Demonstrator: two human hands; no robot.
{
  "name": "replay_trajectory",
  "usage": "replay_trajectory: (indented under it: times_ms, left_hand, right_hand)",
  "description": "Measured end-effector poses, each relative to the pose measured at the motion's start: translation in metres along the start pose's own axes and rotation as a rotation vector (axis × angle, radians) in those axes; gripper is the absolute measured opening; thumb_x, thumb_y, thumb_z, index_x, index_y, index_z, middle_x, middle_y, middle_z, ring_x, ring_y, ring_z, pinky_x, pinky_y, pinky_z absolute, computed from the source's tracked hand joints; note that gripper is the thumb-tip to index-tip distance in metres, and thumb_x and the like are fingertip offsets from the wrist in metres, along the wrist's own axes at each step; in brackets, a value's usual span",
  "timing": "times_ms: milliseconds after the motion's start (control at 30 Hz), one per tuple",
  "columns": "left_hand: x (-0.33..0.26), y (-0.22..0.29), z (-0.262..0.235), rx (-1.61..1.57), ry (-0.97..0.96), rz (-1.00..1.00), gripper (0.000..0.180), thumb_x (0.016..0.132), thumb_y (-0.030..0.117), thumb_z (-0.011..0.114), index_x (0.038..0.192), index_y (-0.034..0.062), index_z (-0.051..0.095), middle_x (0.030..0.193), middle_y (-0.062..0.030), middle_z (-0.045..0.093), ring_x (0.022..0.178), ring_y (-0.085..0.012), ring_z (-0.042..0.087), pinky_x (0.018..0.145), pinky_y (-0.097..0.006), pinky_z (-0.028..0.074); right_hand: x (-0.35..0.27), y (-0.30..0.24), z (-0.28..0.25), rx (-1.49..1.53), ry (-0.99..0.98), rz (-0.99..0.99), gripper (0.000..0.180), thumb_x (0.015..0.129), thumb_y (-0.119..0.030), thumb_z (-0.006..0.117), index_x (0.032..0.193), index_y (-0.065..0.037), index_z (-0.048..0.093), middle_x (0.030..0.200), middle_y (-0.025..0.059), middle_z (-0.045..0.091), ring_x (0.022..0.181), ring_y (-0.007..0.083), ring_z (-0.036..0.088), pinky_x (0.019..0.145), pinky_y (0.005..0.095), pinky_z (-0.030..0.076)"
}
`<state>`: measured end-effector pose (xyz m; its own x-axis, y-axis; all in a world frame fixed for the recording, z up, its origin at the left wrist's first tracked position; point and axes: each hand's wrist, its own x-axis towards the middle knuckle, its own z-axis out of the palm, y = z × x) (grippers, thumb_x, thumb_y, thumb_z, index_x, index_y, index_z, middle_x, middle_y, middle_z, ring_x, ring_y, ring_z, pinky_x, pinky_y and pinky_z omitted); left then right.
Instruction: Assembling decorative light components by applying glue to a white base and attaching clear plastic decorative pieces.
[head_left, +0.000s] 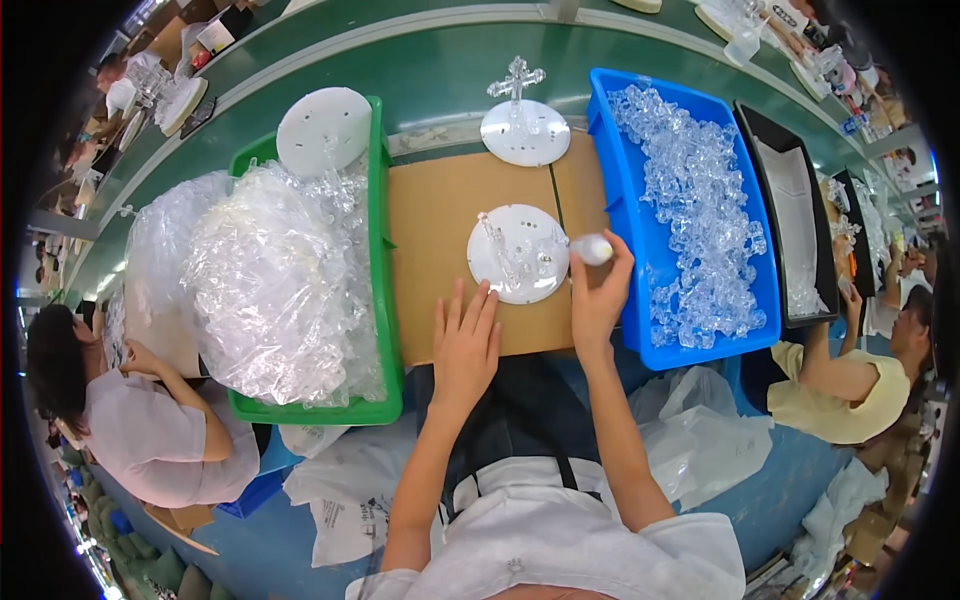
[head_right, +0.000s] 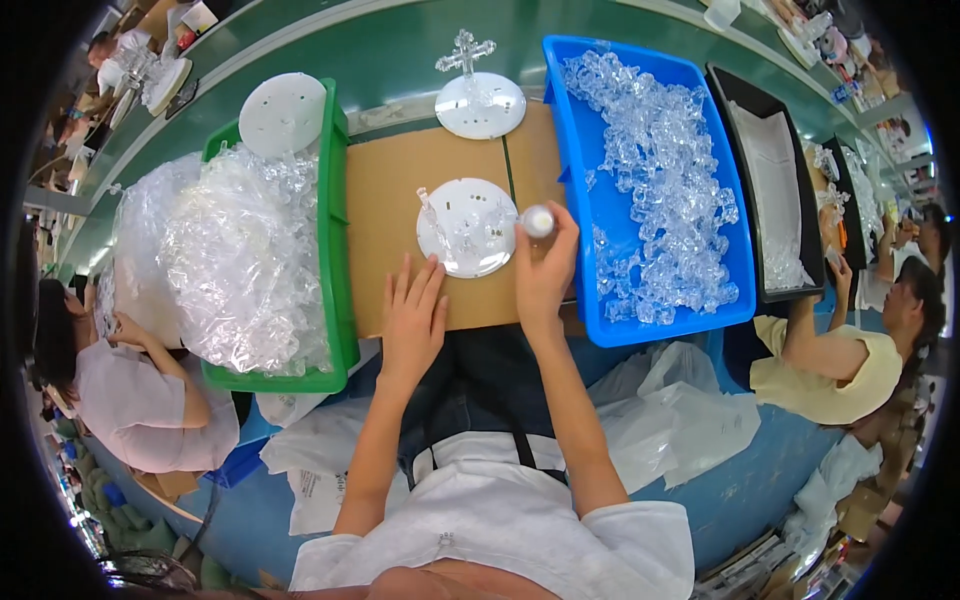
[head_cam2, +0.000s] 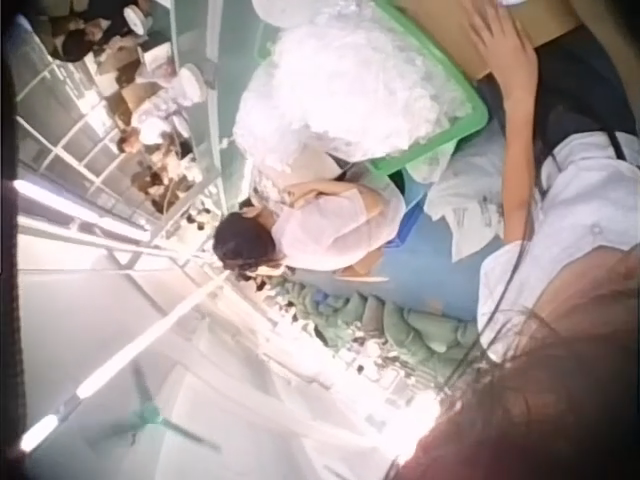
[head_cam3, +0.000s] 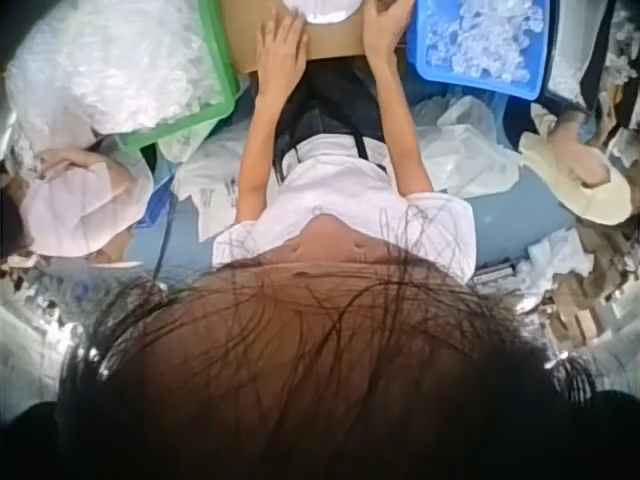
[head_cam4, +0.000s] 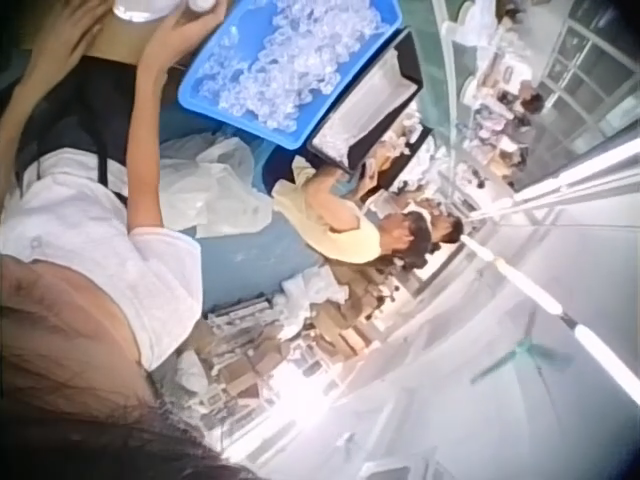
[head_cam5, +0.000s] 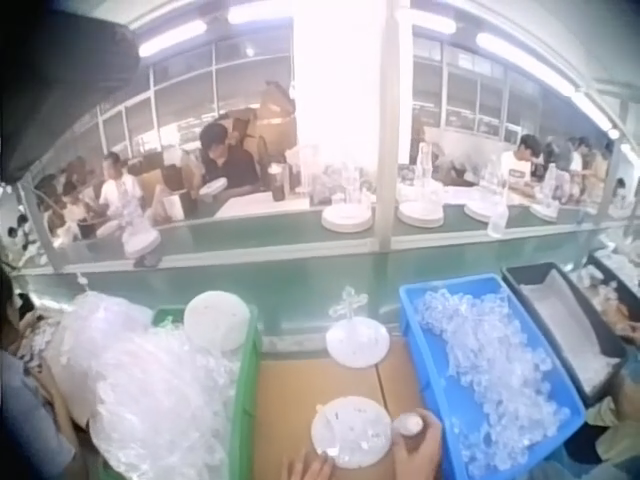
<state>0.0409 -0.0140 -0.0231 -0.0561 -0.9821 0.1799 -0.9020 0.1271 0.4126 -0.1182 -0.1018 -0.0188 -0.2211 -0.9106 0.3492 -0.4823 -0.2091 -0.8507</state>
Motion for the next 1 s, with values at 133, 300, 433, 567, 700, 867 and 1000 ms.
replay_trajectory:
  times_ms: [133,300,433,567,700,867,1000]
  left_hand:
    - [-0.001,-0.002,0.012,-0.05,0.026,0.015,0.044,0.091,0.015,0.051,0.133,0.0051,0.045,0.143,-0.0099,0.041,0.135,-0.0356,0.031,0.109,-0.053,0.023]
    - [-0.005,-0.005,0.018,-0.041,0.043,0.021,0.047,0.089,0.016,0.053,0.134,0.0053,0.045,0.145,-0.0083,0.039,0.136,-0.0336,0.03,0.11,-0.053,0.022]
    - [-0.006,-0.01,0.017,-0.063,0.043,0.008,0.048,0.089,0.016,0.053,0.135,0.0051,0.044,0.144,-0.01,0.039,0.136,-0.0344,0.03,0.109,-0.053,0.022]
    - [-0.008,-0.012,0.018,-0.185,0.139,0.003,0.049,0.087,0.012,0.055,0.134,0.0033,0.044,0.143,-0.016,0.039,0.134,-0.0379,0.032,0.108,-0.053,0.024]
    - [-0.013,-0.011,0.02,-0.325,0.269,0.014,0.051,0.085,0.003,0.055,0.134,0.0013,0.043,0.142,-0.0216,0.037,0.132,-0.0429,0.033,0.108,-0.049,0.028]
    - [-0.019,-0.018,0.03,-0.396,0.389,-0.044,0.051,0.084,0.004,0.055,0.133,-0.0009,0.043,0.141,-0.0229,0.038,0.13,-0.0417,0.036,0.106,-0.047,0.031]
    - [-0.014,-0.017,0.028,-0.349,0.428,-0.037,0.049,0.083,0.006,0.056,0.13,-0.0023,0.045,0.135,-0.0225,0.044,0.126,-0.0402,0.042,0.105,-0.047,0.033]
  right_hand:
    - [0.023,0.015,0.014,0.011,0.029,0.064,0.051,0.086,-0.012,0.065,0.127,0.002,0.041,0.126,0.0208,0.049,0.118,0.0319,0.049,0.1,0.0389,0.038]
    - [0.005,0.022,0.003,-0.173,-0.035,-0.025,0.063,0.086,-0.014,0.065,0.136,0.004,0.032,0.13,0.0229,0.047,0.121,0.0356,0.047,0.102,0.0396,0.036]
    - [-0.027,-0.041,-0.038,-0.3,-0.197,-0.103,0.06,0.083,-0.018,0.068,0.133,0.001,0.04,0.124,0.0193,0.053,0.115,0.0335,0.052,0.095,0.0368,0.042]
    - [0.0,-0.1,-0.015,-0.29,-0.373,-0.248,0.041,0.081,-0.018,0.069,0.117,-0.003,0.058,0.095,0.0119,0.065,0.086,0.0248,0.064,0.071,0.0334,0.05]
    - [0.036,-0.093,0.006,-0.398,-0.471,-0.39,0.022,0.076,-0.016,0.072,0.091,-0.004,0.062,0.065,0.0104,0.061,0.057,0.0245,0.061,0.053,0.0333,0.047]
    - [0.093,-0.158,-0.015,-0.269,-0.62,-0.285,0.017,0.077,-0.016,0.072,0.085,-0.003,0.064,0.064,0.0067,0.06,0.058,0.0158,0.06,0.053,0.0282,0.045]
    - [0.204,-0.217,0.012,-0.232,-0.519,-0.57,0.021,0.079,-0.019,0.068,0.091,-0.002,0.065,0.07,0.005,0.063,0.062,0.01,0.055,0.057,0.0257,0.045]
